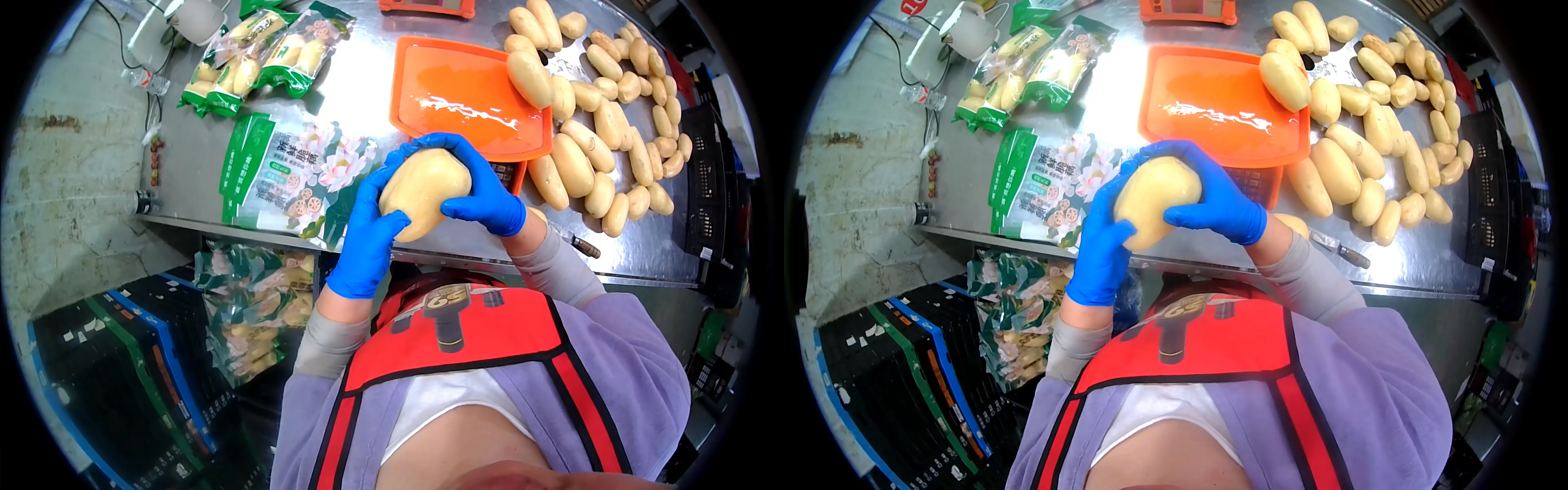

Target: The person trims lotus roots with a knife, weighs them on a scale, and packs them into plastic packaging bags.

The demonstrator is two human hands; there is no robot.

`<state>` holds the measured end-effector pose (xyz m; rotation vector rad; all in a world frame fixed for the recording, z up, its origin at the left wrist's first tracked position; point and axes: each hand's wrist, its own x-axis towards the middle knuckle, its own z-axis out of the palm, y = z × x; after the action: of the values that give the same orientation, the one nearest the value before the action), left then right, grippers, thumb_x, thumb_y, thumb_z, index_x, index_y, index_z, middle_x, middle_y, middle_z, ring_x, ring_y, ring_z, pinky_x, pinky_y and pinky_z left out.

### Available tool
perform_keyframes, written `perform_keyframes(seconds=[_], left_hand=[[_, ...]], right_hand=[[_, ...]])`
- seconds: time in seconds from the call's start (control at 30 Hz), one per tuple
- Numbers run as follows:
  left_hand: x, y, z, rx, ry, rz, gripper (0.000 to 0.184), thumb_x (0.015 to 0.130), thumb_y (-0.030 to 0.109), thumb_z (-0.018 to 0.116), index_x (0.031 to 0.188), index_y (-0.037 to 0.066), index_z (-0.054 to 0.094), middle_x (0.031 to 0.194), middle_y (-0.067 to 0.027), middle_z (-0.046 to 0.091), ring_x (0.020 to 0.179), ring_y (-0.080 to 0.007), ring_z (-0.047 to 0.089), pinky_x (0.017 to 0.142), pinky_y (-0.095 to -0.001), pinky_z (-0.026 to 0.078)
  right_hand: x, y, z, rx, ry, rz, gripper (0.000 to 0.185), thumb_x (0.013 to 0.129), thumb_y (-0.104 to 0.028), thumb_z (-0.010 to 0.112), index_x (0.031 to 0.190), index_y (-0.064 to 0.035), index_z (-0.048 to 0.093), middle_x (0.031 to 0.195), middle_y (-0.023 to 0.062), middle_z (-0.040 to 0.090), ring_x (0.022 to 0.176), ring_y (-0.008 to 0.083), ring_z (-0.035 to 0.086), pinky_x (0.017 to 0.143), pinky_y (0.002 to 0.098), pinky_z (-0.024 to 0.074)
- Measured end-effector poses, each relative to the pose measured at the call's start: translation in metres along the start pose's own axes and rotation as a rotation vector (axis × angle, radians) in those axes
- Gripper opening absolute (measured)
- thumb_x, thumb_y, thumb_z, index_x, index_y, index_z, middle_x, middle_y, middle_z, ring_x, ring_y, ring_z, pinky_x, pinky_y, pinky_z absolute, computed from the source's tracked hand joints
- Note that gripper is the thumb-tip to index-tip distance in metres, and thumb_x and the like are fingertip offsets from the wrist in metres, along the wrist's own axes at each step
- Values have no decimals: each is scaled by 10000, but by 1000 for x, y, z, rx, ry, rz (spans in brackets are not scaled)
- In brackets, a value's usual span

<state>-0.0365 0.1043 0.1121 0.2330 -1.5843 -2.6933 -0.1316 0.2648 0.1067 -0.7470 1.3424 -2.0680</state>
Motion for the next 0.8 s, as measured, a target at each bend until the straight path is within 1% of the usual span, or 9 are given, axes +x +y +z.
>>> perform_keyframes(seconds=[0.13, 0.17, 0.3, 0.43, 0.5, 0.57, 0.63, 0.73, 0.8], left_hand=[[0, -5, 0, -37, 60, -56, 537, 849, 250, 559, 1297, 13, 379, 1327, -139, 423, 1223, -229, 420, 1017, -350, 351], [2, -6, 0, -92, 97, -105, 517, 901, 298, 526, 1302, 10, 373, 1324, -147, 428, 1205, -239, 447, 1003, -348, 377], [3, -1, -1, -447, 108, -302, 650, 925, 461, 433, 1366, 0, 311, 1327, -194, 431, 1195, -328, 462, 980, -425, 416], [4, -1, 0, -500, -48, -469, 669, 917, 479, 443, 1378, 18, 294, 1365, -199, 384, 1205, -367, 441, 989, -495, 403], [5, -4, 4, -585, -114, -505, 665, 914, 475, 453, 1379, 25, 295, 1376, -197, 370, 1212, -375, 430, 996, -510, 393], [10, -8, 14, -626, -17, -427, 660, 894, 418, 527, 1380, 34, 297, 1391, -192, 350, 1227, -384, 405, 1014, -509, 375], [14, -13, 17, -634, 0, -408, 667, 880, 391, 558, 1382, 38, 296, 1390, -191, 352, 1232, -384, 397, 1019, -509, 371], [20, -13, 25, -649, 5, -391, 692, 853, 355, 610, 1386, 48, 294, 1389, -191, 353, 1237, -382, 391, 1028, -508, 361], [25, -14, 37, -652, -23, -412, 709, 839, 346, 630, 1389, 52, 292, 1389, -191, 351, 1236, -380, 392, 1032, -507, 357]], right_hand=[[0, 3, 1, 23, -9, 34, 728, 698, -289, 767, 1279, -54, 398, 1252, 100, 480, 1178, 213, 458, 1002, 360, 372], [0, 8, 1, 98, 8, 50, 759, 692, -347, 764, 1282, -46, 393, 1268, 126, 475, 1193, 237, 454, 1010, 379, 364], [1, 13, 2, 252, 58, 70, 817, 693, -443, 747, 1299, -36, 379, 1313, 173, 446, 1229, 272, 433, 1024, 401, 350], [-4, 11, -7, 143, 30, 32, 722, 734, -313, 731, 1313, -48, 391, 1283, 96, 472, 1188, 208, 451, 1011, 349, 355], [-14, 1, -15, -170, 140, -106, 648, 770, -228, 701, 1315, -47, 400, 1262, 85, 491, 1175, 186, 459, 987, 329, 377], [-46, -17, -32, -283, 332, -30, 558, 804, -158, 664, 1296, -35, 430, 1243, 80, 513, 1134, 167, 490, 949, 305, 406], [-89, -16, -67, -369, 569, -105, 351, 860, -72, 581, 1198, -1, 521, 1156, 80, 578, 1044, 149, 548, 884, 280, 446], [-182, -3, -133, -713, 951, 4, 201, 871, -41, 562, 1062, 11, 598, 1010, 64, 625, 912, 140, 580, 824, 260, 453], [-264, 17, -178, -1012, 1029, 219, 174, 847, -70, 600, 1011, -21, 627, 929, 67, 625, 840, 143, 587, 763, 261, 461]])
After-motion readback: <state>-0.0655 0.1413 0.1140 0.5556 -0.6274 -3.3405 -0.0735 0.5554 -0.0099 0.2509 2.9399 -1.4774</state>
